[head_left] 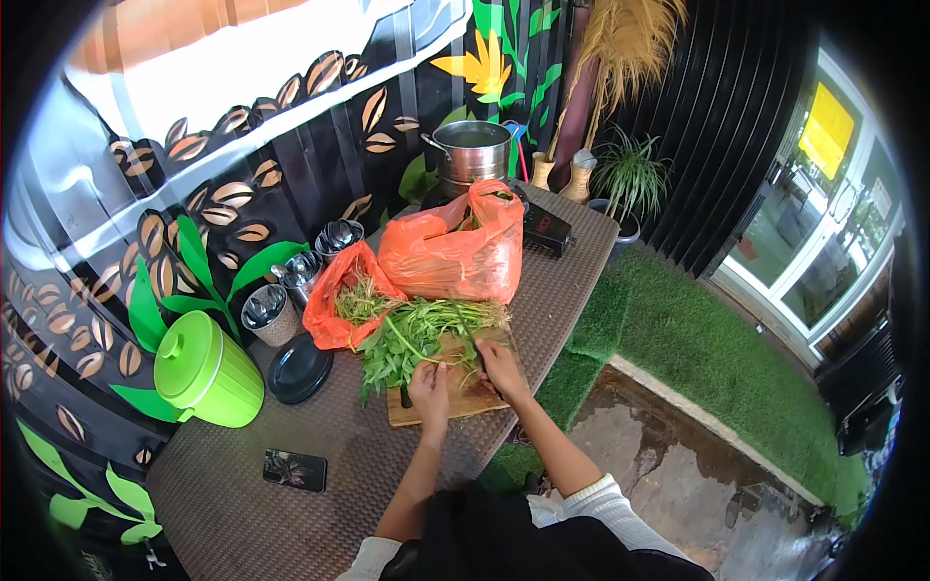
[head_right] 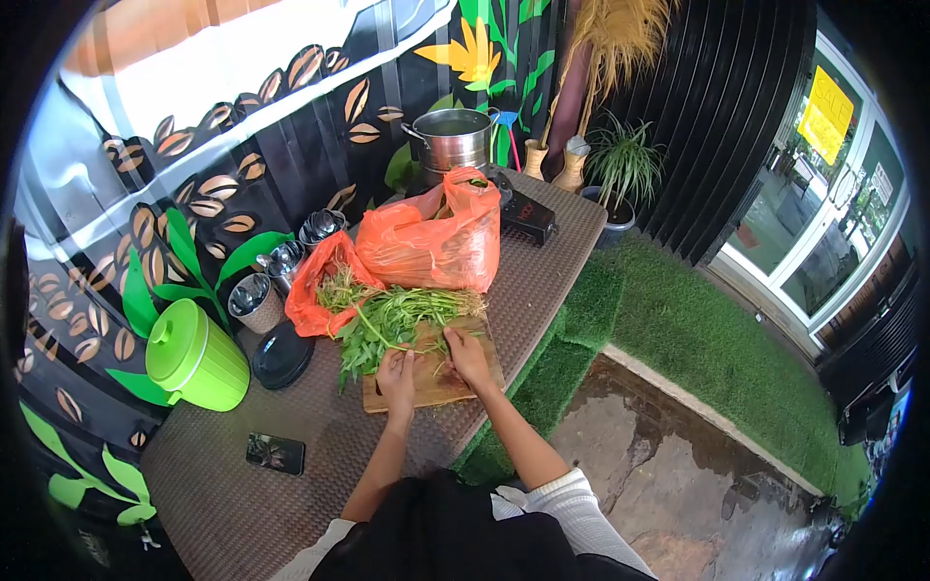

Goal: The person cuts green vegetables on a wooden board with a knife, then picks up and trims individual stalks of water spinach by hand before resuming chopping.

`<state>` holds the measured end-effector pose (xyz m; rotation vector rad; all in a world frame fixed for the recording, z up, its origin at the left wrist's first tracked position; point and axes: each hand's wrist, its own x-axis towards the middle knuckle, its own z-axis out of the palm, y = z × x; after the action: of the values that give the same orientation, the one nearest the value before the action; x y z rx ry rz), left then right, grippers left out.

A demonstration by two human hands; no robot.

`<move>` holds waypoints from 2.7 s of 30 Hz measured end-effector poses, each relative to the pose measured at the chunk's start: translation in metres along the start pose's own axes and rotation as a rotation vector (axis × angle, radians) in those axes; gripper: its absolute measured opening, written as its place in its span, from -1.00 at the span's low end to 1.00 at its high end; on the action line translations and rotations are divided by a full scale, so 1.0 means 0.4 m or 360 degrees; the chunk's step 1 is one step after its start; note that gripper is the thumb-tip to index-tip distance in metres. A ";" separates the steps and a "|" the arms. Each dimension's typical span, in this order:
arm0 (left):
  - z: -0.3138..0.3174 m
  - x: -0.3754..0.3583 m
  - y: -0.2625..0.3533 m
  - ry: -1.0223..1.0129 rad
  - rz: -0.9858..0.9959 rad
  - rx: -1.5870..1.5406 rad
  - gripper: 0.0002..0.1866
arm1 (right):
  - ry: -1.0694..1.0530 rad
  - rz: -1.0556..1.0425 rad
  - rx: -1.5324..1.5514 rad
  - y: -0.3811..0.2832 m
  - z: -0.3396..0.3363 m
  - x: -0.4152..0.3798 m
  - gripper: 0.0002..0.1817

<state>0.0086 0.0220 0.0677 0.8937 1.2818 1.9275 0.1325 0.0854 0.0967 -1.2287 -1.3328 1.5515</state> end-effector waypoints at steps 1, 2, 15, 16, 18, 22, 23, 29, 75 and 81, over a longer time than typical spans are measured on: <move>0.001 0.004 0.000 0.0025 -0.0071 -0.0188 -0.88 | 0.0018 -0.0067 0.0090 -0.014 -0.005 -0.013 -0.59; -0.001 0.006 0.001 0.0031 -0.0068 -0.0190 -0.88 | 0.0012 -0.0067 0.0086 -0.024 -0.005 -0.033 -0.59; 0.009 -0.004 0.022 -0.0035 -0.0554 -0.0641 -0.86 | -0.0267 -0.0035 0.0349 0.006 0.018 -0.156 -0.53; 0.008 -0.003 0.023 -0.0054 -0.0586 -0.0621 -0.86 | -0.0307 -0.0021 0.0411 0.006 0.016 -0.156 -0.52; 0.003 -0.003 0.020 -0.0068 -0.0591 -0.0646 -0.86 | -0.0350 -0.0006 0.0474 0.007 0.015 -0.157 -0.52; -0.003 -0.003 0.015 -0.0058 -0.0648 -0.0677 -0.85 | -0.0392 0.0051 0.0530 0.013 0.019 -0.159 -0.52; -0.002 -0.003 0.016 -0.0058 -0.0649 -0.0677 -0.85 | -0.0388 0.0025 0.0512 0.017 0.020 -0.158 -0.53; 0.003 -0.006 0.014 -0.0075 -0.0601 -0.0683 -0.86 | -0.0261 -0.0016 0.0453 0.014 0.028 -0.161 -0.54; 0.001 0.146 -0.151 -0.1156 0.0376 0.1294 -0.70 | 0.0291 -0.0152 0.0124 0.020 -0.141 -0.173 -0.80; 0.001 0.165 -0.157 -0.1238 0.0375 0.1257 -0.82 | 0.0302 -0.0101 0.0123 0.046 -0.156 -0.189 -0.80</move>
<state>-0.0189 0.0952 0.0210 2.0050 1.4466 0.9496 0.2139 0.0277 0.0934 -1.2404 -1.1682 1.3923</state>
